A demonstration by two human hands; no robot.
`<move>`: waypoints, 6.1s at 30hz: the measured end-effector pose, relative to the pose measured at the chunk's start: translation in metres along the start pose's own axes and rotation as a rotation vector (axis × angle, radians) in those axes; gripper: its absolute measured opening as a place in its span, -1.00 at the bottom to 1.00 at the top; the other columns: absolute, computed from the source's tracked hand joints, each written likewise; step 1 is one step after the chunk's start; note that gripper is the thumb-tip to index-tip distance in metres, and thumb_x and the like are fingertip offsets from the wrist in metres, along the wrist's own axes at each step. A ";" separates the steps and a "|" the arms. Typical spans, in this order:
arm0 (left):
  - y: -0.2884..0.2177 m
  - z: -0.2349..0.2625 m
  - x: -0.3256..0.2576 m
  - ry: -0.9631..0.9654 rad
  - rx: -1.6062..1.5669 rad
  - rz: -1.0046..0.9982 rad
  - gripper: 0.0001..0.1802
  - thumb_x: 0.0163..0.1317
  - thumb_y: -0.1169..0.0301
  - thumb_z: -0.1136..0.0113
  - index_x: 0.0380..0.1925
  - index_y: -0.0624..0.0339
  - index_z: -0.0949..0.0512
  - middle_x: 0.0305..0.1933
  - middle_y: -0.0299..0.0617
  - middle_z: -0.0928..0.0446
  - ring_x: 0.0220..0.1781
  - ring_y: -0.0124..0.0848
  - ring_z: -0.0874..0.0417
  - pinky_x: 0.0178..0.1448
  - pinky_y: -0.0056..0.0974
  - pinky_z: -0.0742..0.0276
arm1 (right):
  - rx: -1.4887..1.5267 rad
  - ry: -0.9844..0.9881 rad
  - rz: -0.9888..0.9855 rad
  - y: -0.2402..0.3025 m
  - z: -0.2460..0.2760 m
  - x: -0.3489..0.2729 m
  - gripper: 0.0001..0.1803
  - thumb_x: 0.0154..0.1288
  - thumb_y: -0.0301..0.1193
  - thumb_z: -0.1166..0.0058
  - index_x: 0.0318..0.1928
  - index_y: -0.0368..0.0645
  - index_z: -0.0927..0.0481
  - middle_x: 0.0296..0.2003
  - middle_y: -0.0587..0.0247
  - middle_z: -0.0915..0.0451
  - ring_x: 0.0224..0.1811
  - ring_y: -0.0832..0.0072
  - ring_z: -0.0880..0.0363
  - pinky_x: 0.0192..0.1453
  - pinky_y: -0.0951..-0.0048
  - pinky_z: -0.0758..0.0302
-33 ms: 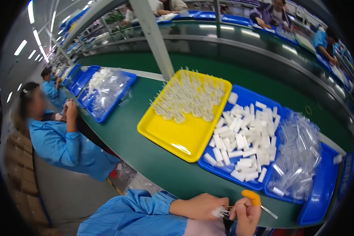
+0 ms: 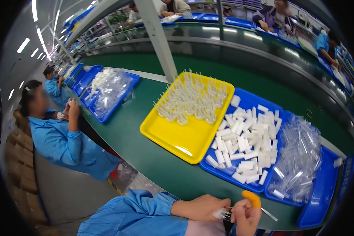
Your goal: The person inserts white cylindrical components into clear plastic tubes and secures them with rubber bands. They handle the items one at a time, using a yellow tool to assist with the insertion and placement of the rubber bands. The assembled units are placed into a blue tray on the assembly line.
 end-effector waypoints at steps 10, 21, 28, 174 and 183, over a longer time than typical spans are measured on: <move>-0.006 0.021 -0.007 0.240 -0.993 0.176 -0.58 -0.04 0.45 -0.35 -0.18 0.12 -0.37 -0.32 -0.26 -0.50 -0.29 -0.47 -0.53 -0.24 -0.31 -0.43 | -1.130 0.332 0.718 0.055 -0.055 -0.042 -0.59 0.02 -0.55 -0.03 -0.05 -0.07 -0.59 -0.36 0.12 -0.57 -0.41 0.13 -0.47 -0.34 0.18 -0.40; -0.008 0.029 0.000 -0.012 -0.983 -0.031 -0.64 0.06 0.46 -0.29 -0.16 0.15 -0.38 -0.37 -0.32 -0.44 -0.37 -0.46 -0.49 -0.26 -0.40 -0.43 | -1.176 0.256 0.714 0.058 -0.052 -0.039 -0.70 0.03 -0.55 -0.12 -0.14 -0.18 -0.58 -0.39 0.08 -0.54 -0.37 0.14 -0.49 -0.30 0.17 -0.41; 0.014 0.034 0.000 -0.195 -1.706 -0.044 -0.54 0.10 0.34 -0.34 -0.05 0.13 -0.34 -0.30 -0.29 -0.42 -0.26 -0.45 -0.47 -0.16 -0.36 -0.42 | -0.465 0.633 0.567 0.044 -0.035 -0.026 -0.75 0.10 -0.33 -0.27 -0.27 -0.21 -0.60 -0.43 0.15 -0.53 -0.23 0.18 -0.52 0.22 0.04 -0.32; -0.004 -0.003 -0.012 0.237 -1.112 0.294 -0.25 0.36 0.01 0.02 0.34 0.30 -0.09 0.07 -0.05 -0.42 0.01 -0.37 -0.50 0.13 -0.28 -0.40 | -0.436 0.011 0.337 0.028 0.022 0.012 -0.82 0.28 -0.40 -0.07 -0.26 -0.29 -0.57 -0.48 0.13 -0.60 -0.50 0.35 -0.59 -0.40 0.44 -0.46; -0.009 -0.004 -0.008 0.253 -1.065 0.267 -0.29 0.39 0.04 0.06 0.35 0.28 -0.08 0.07 -0.06 -0.42 -0.02 -0.40 -0.48 0.13 -0.30 -0.38 | -0.137 -0.025 0.228 0.019 0.027 0.016 -0.80 0.34 -0.40 -0.03 -0.25 -0.33 -0.57 -0.49 0.21 -0.59 -0.47 0.57 -0.57 -0.38 0.54 -0.47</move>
Point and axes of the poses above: each hand's wrist, its own x-axis towards the middle knuckle, its own z-axis out of the back of the hand, y = z × x, the point moved 6 cm from there along x, towards the middle knuckle
